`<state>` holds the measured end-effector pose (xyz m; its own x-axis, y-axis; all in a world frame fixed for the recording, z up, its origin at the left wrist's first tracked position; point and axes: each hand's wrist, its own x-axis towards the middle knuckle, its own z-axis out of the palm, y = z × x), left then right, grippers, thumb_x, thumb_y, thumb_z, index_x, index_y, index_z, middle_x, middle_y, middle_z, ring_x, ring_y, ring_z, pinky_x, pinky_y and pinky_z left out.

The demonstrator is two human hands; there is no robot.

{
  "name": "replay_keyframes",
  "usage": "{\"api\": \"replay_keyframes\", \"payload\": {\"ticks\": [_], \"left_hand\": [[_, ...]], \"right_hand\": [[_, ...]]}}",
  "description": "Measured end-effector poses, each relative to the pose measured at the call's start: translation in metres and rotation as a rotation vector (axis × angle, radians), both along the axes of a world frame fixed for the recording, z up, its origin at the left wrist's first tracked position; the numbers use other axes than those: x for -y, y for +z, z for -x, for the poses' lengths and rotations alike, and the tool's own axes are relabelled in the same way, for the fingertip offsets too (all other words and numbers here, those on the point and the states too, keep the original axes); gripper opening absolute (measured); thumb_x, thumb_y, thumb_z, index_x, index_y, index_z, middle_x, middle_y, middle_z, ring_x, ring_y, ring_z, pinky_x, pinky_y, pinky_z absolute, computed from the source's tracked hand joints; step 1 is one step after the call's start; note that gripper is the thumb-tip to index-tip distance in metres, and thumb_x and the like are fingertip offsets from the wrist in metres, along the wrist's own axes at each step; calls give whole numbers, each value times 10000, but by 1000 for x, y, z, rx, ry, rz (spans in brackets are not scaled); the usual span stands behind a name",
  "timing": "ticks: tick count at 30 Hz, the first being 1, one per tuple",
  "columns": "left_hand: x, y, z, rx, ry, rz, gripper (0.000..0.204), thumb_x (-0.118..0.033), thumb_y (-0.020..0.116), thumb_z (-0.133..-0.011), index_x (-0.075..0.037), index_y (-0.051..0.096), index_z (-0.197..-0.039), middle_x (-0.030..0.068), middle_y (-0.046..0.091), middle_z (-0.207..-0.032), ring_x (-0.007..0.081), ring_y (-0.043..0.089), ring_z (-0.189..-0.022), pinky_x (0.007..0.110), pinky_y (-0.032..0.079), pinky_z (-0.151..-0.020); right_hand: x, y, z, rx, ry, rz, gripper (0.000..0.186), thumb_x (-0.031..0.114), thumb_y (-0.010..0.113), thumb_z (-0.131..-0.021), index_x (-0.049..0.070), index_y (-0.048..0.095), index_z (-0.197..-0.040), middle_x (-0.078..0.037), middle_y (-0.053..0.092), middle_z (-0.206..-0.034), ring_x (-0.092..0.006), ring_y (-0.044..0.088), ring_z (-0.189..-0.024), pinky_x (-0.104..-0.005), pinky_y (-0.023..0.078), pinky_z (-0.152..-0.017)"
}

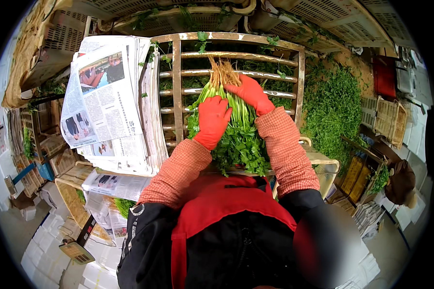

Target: The person gathers bunches of green leafy vegetables from a white plastic basket and arranges them on a metal rack. They align the stems and leaves of the vegetables, then secure the bunches with rubber bands. The person repeats this process, moving from the basket to the rack to bundle multiple units of the produce.

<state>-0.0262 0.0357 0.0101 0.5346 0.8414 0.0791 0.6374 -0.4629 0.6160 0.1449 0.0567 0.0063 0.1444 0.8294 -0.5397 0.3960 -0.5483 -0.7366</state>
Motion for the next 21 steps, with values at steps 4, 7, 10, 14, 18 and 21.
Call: {"api": "replay_keyframes", "payload": {"ticks": [4, 7, 10, 14, 18, 21], "left_hand": [[-2, 4, 9, 186, 11, 60, 334, -155, 735, -700, -41, 624, -994, 132, 612, -951, 349, 565, -868, 419, 460, -744], [-20, 17, 30, 54, 252, -178, 378, -196, 730, -737, -32, 616, -1057, 160, 623, -999, 364, 572, -911, 417, 465, -784], [-27, -1, 41, -269, 113, -1, 334, -329, 685, -783, -18, 607, -878, 147, 611, -884, 337, 571, -823, 424, 461, -709], [-19, -2, 32, -372, 68, 36, 373, -391, 645, -817, -30, 572, -755, 134, 574, -782, 320, 560, -758, 435, 452, -661], [-14, 6, 36, -312, 104, 86, 409, -417, 619, -833, -9, 587, -829, 150, 592, -827, 341, 575, -787, 440, 458, -698], [-13, 13, 42, -347, 133, 233, 480, -459, 590, -844, 10, 589, -946, 175, 612, -909, 360, 586, -853, 443, 463, -741]], "right_hand": [[-7, 2, 3, 242, 91, 59, 414, 286, 660, -763, -6, 561, -1038, -169, 652, -885, -287, 642, -826, -392, 485, -752], [4, -11, -20, 65, -117, -38, 443, 246, 664, -748, -21, 594, -1094, -181, 664, -916, -274, 644, -815, -357, 496, -752], [3, -23, -13, 32, -178, -51, 454, 255, 679, -728, -19, 615, -1084, -188, 667, -965, -297, 643, -864, -360, 487, -791], [-4, -16, 2, 161, -141, -11, 494, 303, 686, -729, -10, 597, -1100, -198, 663, -984, -329, 635, -924, -379, 476, -824], [15, 0, -18, 161, -79, -120, 632, 348, 666, -785, 37, 476, -1301, -194, 609, -1159, -316, 587, -1074, -377, 447, -916], [50, 21, -40, 89, -161, -94, 678, 329, 661, -813, 64, 401, -1380, -196, 561, -1252, -321, 545, -1149, -390, 424, -959]]}}
